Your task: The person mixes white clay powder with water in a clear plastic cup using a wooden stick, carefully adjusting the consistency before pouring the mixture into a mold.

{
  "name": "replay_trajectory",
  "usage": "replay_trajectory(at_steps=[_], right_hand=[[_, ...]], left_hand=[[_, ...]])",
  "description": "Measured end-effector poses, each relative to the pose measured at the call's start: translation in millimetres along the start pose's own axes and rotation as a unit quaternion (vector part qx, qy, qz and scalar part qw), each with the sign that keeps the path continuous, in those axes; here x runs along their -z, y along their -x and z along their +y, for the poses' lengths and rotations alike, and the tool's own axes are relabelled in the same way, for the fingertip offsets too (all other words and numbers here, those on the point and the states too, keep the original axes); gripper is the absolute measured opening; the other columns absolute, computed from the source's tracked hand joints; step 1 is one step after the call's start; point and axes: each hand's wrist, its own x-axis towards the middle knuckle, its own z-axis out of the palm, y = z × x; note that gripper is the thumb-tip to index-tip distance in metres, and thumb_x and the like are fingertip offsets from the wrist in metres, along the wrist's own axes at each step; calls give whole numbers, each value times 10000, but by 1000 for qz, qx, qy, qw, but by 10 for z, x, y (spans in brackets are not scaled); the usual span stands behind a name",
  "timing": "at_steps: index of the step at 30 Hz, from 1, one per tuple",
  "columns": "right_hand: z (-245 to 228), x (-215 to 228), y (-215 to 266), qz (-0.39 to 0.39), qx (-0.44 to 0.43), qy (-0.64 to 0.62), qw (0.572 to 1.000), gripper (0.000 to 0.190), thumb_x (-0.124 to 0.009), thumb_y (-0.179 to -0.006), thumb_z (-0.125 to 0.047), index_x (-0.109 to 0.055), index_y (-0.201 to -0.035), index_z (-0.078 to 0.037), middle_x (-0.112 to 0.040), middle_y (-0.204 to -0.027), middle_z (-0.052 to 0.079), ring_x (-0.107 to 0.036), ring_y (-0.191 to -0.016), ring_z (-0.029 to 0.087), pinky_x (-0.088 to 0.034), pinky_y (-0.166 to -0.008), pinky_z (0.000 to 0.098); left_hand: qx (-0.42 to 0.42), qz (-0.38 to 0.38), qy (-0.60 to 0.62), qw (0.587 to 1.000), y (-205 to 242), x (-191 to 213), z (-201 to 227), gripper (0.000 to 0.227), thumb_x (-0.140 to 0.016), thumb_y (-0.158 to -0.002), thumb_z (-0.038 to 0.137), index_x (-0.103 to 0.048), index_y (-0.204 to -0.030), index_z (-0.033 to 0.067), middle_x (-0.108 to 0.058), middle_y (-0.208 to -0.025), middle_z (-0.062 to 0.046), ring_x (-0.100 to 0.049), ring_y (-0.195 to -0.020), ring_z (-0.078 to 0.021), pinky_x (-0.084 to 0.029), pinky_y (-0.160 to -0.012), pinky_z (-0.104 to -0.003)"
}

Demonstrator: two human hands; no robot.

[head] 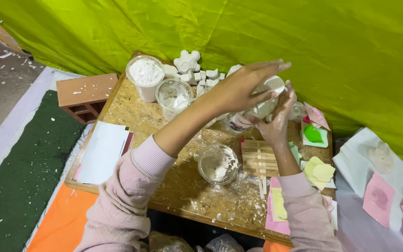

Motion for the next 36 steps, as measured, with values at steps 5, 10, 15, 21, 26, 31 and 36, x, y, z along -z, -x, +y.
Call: replay_trajectory(at_steps=[5,10,15,21,26,31,36], right_hand=[[-382,-7,-162,179,246,151,941,387,-733,-946,-290,-600,-1173,-7,-550,-1069,88,-541,-984,221,-438,-875,322],[-792,-739,-265,-51,143,195,969,176,-813,-855,-97,-788,-1029,-115,-701,-894,72,-731,-842,276,-610,-642,289],[-622,-1164,-510,-179,-13,389,904,110,-668,-902,-172,-692,-826,-96,-666,-724,136,-723,-727,364,-609,-632,469],[-610,-1211,-457,-173,-17,379,909,92,-730,-849,-133,-664,-817,-78,-681,-691,147,-728,-701,373,-609,-628,473],[-878,-1234,-494,-161,-35,425,890,240,-750,-881,-89,-589,-1013,31,-687,-845,249,-738,-785,428,-622,-672,516],[-778,-1308,-481,-172,-64,426,886,233,-666,-919,-52,-537,-1095,32,-700,-869,278,-733,-817,469,-608,-714,557],[-688,-1344,-512,-198,-91,437,873,439,-715,-867,-52,-481,-1219,68,-702,-910,290,-731,-842,484,-610,-728,582]], left_hand=[[41,150,0,988,493,117,12,358,-623,-1017,210,-582,-1341,64,-650,-1242,-174,-618,-1194,-345,-513,-1008,-492],[109,355,166,914,1298,-223,55,201,-540,-1033,167,-628,-1189,75,-704,-1055,-90,-672,-1009,-215,-545,-849,-356],[153,341,128,919,2345,-825,-96,995,-580,-780,802,-388,-1366,21,-469,-1161,-156,-481,-1124,-294,-434,-973,-452],[222,80,89,968,2438,-666,267,1192,-948,-582,407,-265,-1394,-134,-499,-1330,-330,-529,-1239,-492,-441,-1063,-565],[316,-48,83,944,2168,-444,465,1097,-916,-615,353,-288,-1416,-58,-583,-1258,-341,-552,-1230,-517,-379,-1098,-599],[304,-40,45,951,2279,-643,160,940,-889,-620,394,-405,-1321,-2,-671,-1140,-292,-631,-1158,-460,-388,-1070,-555],[296,-22,57,953,2408,-855,-87,946,-892,-591,370,-441,-1341,9,-671,-1124,-289,-635,-1130,-475,-431,-1040,-575]])
